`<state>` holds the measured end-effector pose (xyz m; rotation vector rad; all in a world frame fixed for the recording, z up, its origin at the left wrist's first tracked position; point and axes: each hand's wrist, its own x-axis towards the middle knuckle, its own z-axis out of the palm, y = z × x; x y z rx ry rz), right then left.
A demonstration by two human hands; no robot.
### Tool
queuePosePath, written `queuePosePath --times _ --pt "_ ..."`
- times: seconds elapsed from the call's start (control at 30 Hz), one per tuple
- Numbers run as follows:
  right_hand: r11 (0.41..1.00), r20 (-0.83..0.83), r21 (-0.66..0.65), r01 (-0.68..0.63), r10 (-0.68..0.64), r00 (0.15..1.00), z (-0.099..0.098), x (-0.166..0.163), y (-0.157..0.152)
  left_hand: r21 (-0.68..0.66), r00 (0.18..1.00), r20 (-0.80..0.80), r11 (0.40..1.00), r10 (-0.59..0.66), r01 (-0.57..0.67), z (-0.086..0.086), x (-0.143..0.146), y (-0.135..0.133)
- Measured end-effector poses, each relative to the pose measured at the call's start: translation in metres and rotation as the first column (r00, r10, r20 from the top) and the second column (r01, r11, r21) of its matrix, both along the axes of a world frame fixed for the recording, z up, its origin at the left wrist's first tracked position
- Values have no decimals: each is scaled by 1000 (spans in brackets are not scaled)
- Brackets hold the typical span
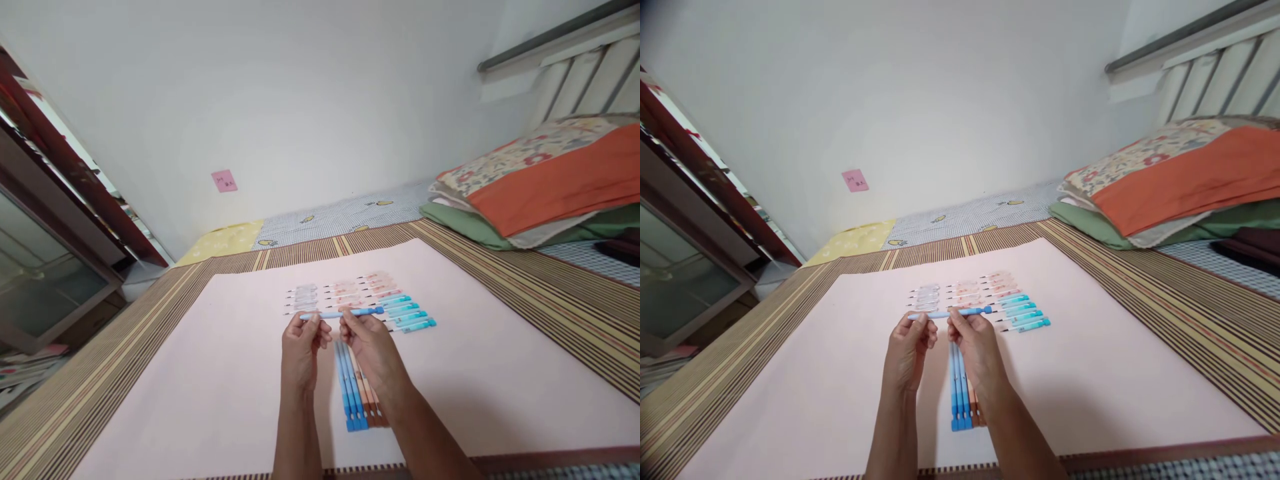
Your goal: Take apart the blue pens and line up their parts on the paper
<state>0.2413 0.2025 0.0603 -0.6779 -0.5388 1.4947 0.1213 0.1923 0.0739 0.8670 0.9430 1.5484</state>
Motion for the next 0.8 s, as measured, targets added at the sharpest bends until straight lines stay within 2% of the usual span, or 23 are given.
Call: queuePosePath --times 0.1,0.2,0.4,0.5,0.6,0.7,0.8 --pt "1000 -10 -14 5 -5 1000 3 0 -1 -58 993 9 991 119 -118 -3 0 2" --pt "999 -37 -44 17 -19 999 3 1 -1 -104 986 60 984 153 -147 -6 -2 3" --pt "996 -172 -90 -16 0 985 -3 8 4 -200 961 230 974 156 -110 -8 -7 6" --pt "990 -244 -129 -61 28 969 -2 9 5 -288 888 430 957 162 -35 -10 -6 9" --pt "974 -294 -125 -188 144 945 0 3 0 -372 818 537 928 205 11 -12 -4 12" --pt "931 -306 -93 -352 309 900 -1 -12 -10 -362 835 523 932 172 35 -11 -2 12" --pt "866 -282 -107 -489 445 850 -3 -29 -23 -324 859 506 940 81 102 -11 -3 9"
